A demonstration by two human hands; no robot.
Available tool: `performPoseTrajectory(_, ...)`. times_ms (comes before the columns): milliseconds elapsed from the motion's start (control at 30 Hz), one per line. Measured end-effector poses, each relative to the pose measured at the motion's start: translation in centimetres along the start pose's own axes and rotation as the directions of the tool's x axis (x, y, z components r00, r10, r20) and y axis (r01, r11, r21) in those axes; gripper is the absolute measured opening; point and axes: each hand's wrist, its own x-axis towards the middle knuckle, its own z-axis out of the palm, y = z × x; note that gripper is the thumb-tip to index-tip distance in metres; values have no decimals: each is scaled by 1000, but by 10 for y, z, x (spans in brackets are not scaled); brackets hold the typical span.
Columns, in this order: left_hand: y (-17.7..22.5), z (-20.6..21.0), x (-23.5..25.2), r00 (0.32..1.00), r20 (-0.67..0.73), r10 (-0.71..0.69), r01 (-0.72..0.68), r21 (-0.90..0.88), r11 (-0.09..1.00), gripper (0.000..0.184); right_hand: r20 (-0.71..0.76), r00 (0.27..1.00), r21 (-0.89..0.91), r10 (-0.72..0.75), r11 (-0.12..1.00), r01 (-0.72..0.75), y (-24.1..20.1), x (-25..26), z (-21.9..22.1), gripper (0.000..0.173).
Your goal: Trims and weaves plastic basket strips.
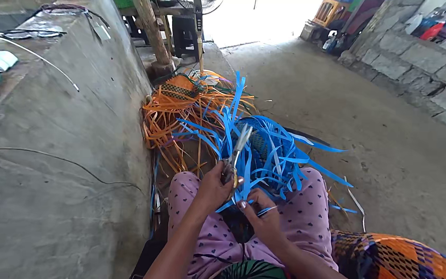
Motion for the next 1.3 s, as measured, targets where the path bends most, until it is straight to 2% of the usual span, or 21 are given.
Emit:
performPoseTrajectory(100, 11, 4, 6, 996, 82, -35, 15, 227, 974, 50, 44, 985, -124, -168, 977, 172, 10, -6, 6, 11)
performPoseTrajectory(167, 11, 5, 8, 989, 138, -50, 6, 304, 953, 49, 77, 971, -187, -227, 953, 238, 14, -8, 8, 11)
performPoseTrajectory(367, 9, -4, 1, 974, 227, 0, -64, 275, 959, 37, 178, 945, -268, -274, 910, 315, 18, -15, 15, 10)
performPoseTrajectory(533, 13, -5, -16, 980, 131, 149, -182, 292, 939, 29, 293, 906, -245, -307, 892, 381, 19, -19, 20, 15)
performPoseTrajectory(700, 12, -5, -28, 966, 45, 254, -258, 194, 947, 22, 304, 901, -225, -310, 895, 384, 22, -21, 20, 15)
performPoseTrajectory(1067, -1, -7, -34, 988, 22, 156, -157, 176, 972, 26, 312, 905, -218, -290, 905, 365, 20, -20, 19, 14)
performPoseTrajectory(1200, -3, -10, -33, 995, 42, 89, -95, 170, 981, 27, 319, 904, -213, -285, 908, 362, 18, -20, 19, 14)
performPoseTrajectory(1300, 3, -5, -26, 998, 62, 19, -25, 97, 995, 29, 312, 901, -205, -303, 904, 375, 18, -20, 19, 14)
